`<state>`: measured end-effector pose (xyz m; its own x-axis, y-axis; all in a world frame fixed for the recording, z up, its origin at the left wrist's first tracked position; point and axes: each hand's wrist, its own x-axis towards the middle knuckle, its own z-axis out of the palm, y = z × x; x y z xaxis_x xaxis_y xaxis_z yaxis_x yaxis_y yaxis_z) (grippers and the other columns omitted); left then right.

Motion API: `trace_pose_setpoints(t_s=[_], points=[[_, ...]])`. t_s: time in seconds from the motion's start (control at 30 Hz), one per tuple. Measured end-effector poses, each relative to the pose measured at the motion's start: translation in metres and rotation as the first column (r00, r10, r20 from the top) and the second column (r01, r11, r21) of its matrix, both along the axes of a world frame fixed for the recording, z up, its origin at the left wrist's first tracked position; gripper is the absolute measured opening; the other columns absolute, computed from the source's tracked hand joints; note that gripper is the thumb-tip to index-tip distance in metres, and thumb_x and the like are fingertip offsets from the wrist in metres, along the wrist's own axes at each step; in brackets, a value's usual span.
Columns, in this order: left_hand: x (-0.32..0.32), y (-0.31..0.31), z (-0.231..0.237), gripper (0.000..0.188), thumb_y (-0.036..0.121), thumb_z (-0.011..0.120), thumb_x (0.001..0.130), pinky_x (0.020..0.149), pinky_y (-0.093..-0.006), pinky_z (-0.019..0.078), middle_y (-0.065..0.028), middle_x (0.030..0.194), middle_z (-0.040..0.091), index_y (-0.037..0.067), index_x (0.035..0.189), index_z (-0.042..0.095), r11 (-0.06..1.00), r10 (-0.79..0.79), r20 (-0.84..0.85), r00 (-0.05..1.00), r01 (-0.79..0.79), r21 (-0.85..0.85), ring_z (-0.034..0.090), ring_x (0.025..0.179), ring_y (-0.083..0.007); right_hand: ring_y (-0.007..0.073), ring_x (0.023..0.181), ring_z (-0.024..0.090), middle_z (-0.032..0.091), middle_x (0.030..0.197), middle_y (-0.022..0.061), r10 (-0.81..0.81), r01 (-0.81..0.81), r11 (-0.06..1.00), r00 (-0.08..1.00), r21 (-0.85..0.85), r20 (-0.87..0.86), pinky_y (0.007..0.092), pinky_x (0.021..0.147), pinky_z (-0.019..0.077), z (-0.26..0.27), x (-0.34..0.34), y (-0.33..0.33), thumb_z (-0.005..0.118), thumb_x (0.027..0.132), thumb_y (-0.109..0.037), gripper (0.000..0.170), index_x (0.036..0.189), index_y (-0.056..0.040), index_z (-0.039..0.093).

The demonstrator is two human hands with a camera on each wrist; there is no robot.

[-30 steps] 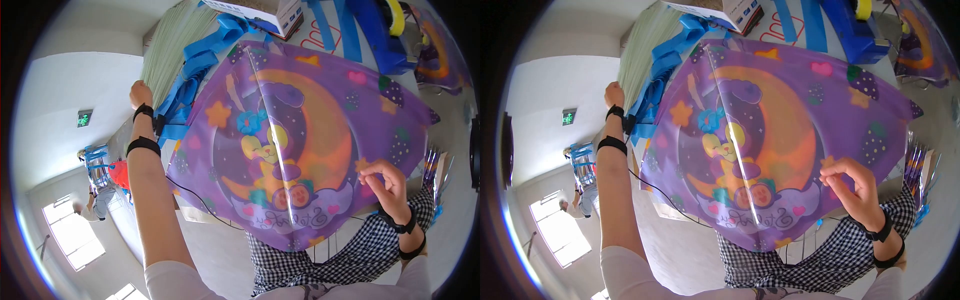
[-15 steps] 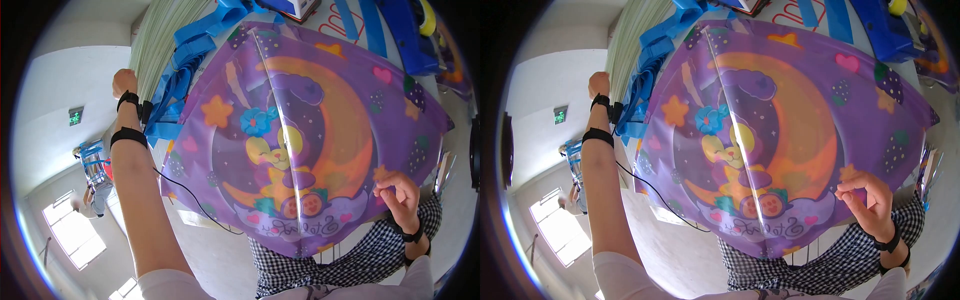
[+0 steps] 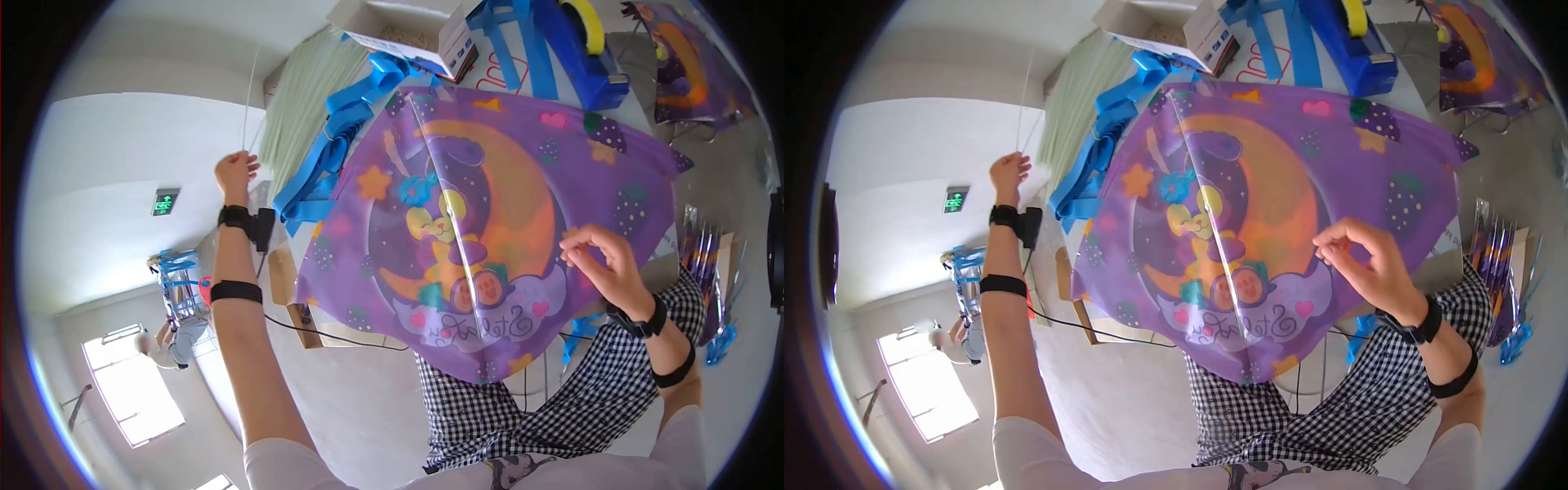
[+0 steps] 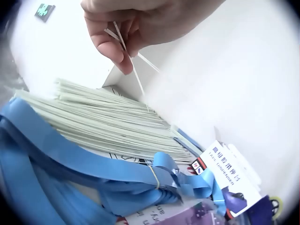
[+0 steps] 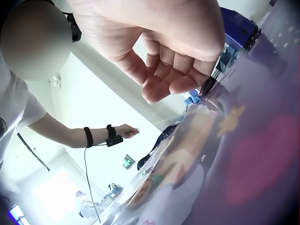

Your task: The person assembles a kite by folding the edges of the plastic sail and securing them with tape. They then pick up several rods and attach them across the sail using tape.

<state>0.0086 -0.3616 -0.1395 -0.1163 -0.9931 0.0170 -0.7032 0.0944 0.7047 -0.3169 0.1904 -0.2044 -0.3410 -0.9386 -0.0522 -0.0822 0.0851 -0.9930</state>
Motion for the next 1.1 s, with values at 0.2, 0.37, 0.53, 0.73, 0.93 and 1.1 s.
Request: trace_pose_setpoints(t_s=[0.2,0.37,0.53,0.73,0.93,1.1], points=[[-0.015,0.0,-0.02,0.017,0.013,0.059,0.094,0.052,-0.0232,0.0491,-0.0111,0.087,0.073,-0.002,0.1,0.065,0.993,0.084,-0.064,0.994,-0.089,-0.074,0.068,0.068,-0.0154,0.0123,0.076,0.065,0.069,0.087,0.0052,0.054,-0.055,0.998,0.998,-0.032,-0.043,0.0256,0.069,0.0489,-0.011,0.009,-0.002,0.062,0.091,-0.005,0.008,0.098,-0.0023,0.066],[-0.023,-0.046,-0.044,0.015,0.012,0.06,0.092,0.053,-0.028,0.0532,-0.0118,0.08,0.072,-0.002,0.093,0.067,0.94,-0.008,0.101,0.995,0.043,-0.339,0.071,0.067,-0.0174,0.0124,0.076,0.064,0.07,0.084,0.0042,0.096,-0.102,0.994,0.988,-0.044,-0.119,0.0266,0.071,0.048,-0.009,0.011,-0.008,0.062,0.091,-0.004,0.008,0.098,-0.0031,0.065],[-0.036,-0.041,-0.016,0.014,0.015,0.057,0.088,0.076,-0.0449,0.0522,-0.0137,0.093,0.072,0.011,0.092,0.07,0.766,0.235,0.53,0.814,0.18,-0.617,0.068,0.088,-0.0324,0.0128,0.077,0.064,0.07,0.085,0.0041,0.087,-0.085,0.996,0.994,0.033,-0.064,0.0269,0.071,0.0478,-0.02,0.01,-0.009,0.062,0.091,-0.004,0.008,0.098,-0.0035,0.065],[-0.046,0.09,0.026,0.016,0.02,0.056,0.095,0.071,-0.0358,0.0509,-0.0107,0.091,0.071,0.007,0.102,0.064,0.805,0.033,0.322,0.946,0.166,-0.569,0.067,0.078,-0.0232,0.0142,0.073,0.063,0.07,0.086,0.0035,0.106,-0.119,0.99,0.983,-0.078,-0.153,0.0277,0.07,0.0473,0.005,0.011,-0.004,0.063,0.091,-0.008,0.008,0.098,-0.0046,0.066],[-0.055,0.344,-0.022,0.018,0.014,0.054,0.096,0.081,-0.0348,0.0521,-0.0139,0.1,0.068,-0.002,0.098,0.06,0.898,-0.351,-0.483,0.802,0.435,0.069,0.068,0.08,-0.0233,0.0157,0.088,0.066,0.071,0.092,0.007,0.005,0.023,0.989,0.983,-0.146,0.185,0.03,0.079,0.0518,0.015,0.022,-0.003,0.062,0.096,-0.018,0.022,0.108,-0.0006,0.065],[-0.14,0.478,-0.03,0.01,0.008,0.056,0.097,0.073,-0.0264,0.0533,-0.0154,0.097,0.072,-0.002,0.096,0.055,0.549,-0.246,-0.609,0.754,0.626,0.554,0.07,0.087,-0.0187,0.0174,0.091,0.07,0.07,0.103,0.0139,-0.048,0.109,0.986,0.91,-0.127,0.412,0.0301,0.08,0.0548,0.007,0.025,-0.005,0.052,0.102,-0.02,0.029,0.121,0.0,0.059]])
